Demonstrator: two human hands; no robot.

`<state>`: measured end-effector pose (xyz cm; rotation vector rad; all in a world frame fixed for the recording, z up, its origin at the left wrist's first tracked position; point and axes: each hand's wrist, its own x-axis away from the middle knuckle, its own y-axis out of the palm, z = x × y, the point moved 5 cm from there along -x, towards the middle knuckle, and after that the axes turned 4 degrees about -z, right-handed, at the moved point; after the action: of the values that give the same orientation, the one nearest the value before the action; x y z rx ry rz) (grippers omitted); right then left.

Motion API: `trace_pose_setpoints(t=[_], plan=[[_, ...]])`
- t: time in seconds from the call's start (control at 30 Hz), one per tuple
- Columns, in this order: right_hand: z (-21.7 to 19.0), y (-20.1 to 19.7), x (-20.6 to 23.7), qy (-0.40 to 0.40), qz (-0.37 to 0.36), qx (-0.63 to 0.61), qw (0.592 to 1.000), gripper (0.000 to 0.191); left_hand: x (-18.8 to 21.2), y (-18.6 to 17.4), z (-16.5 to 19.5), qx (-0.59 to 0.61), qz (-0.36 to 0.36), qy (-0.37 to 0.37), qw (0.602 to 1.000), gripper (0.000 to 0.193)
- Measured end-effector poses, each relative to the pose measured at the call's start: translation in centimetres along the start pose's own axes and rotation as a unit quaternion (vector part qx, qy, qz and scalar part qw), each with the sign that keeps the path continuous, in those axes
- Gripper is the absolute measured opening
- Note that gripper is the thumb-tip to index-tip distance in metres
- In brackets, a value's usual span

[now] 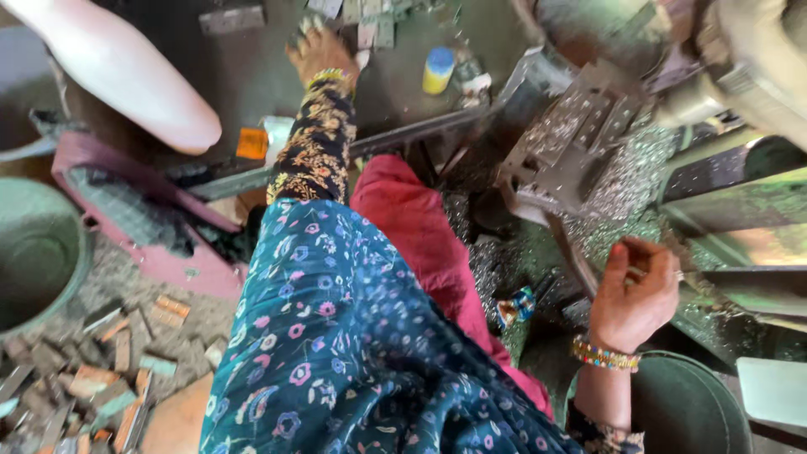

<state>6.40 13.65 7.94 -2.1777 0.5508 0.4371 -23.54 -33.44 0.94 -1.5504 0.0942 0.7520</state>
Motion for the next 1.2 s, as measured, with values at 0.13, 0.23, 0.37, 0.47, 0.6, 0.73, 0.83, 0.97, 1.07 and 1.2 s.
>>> trace_pose_setpoints(t=[0.13,0.23,0.37,0.47,0.6,0.73,0.83,0.97,1.07,1.2], plan=[[0.1,0.1,-0.1,0.006,-0.008,0.045,0.999,0.011,0.1,2.0,-1.4,0.133,-0.128,0.031,0.982,0.082],[0.0,0.2,0.1,-0.012,-0.018,0.067,0.998,0.009,3.3,1.6,-1.4,0.138,-0.156,0.097,0.973,0.046],[0.3,0.4,0.4,-0.006,-0.043,0.073,0.996,0.006,7.2,0.5,-2.2,0.156,-0.181,0.183,0.954,0.034],[0.6,0.5,0.6,0.017,-0.055,0.057,0.997,0.008,8.3,-0.9,-2.8,0.135,-0.199,0.186,0.953,0.025],[0.6,0.4,0.6,0.018,-0.047,0.141,0.989,0.010,10.3,-5.2,3.5,0.259,-0.112,0.220,0.934,0.027],[0.7,0.2,0.8,0.047,-0.052,0.147,0.987,0.013,17.2,-8.4,17.9,0.467,-0.121,0.248,0.840,0.035],[0.7,0.0,1.3,0.064,-0.066,0.145,0.985,0.015,22.9,-9.7,26.5,0.529,-0.128,0.273,0.793,0.039],[1.4,0.2,1.8,0.123,-0.101,0.131,0.978,0.020,27.8,-10.5,29.5,0.298,-0.114,0.333,0.887,0.033],[3.1,0.9,1.5,0.129,-0.148,0.112,0.974,0.025,29.0,-10.4,29.1,0.241,-0.183,0.384,0.872,0.023],[6.9,3.2,2.8,0.113,-0.228,0.124,0.959,0.039,28.0,-10.5,29.8,0.209,-0.184,0.388,0.879,0.024]])
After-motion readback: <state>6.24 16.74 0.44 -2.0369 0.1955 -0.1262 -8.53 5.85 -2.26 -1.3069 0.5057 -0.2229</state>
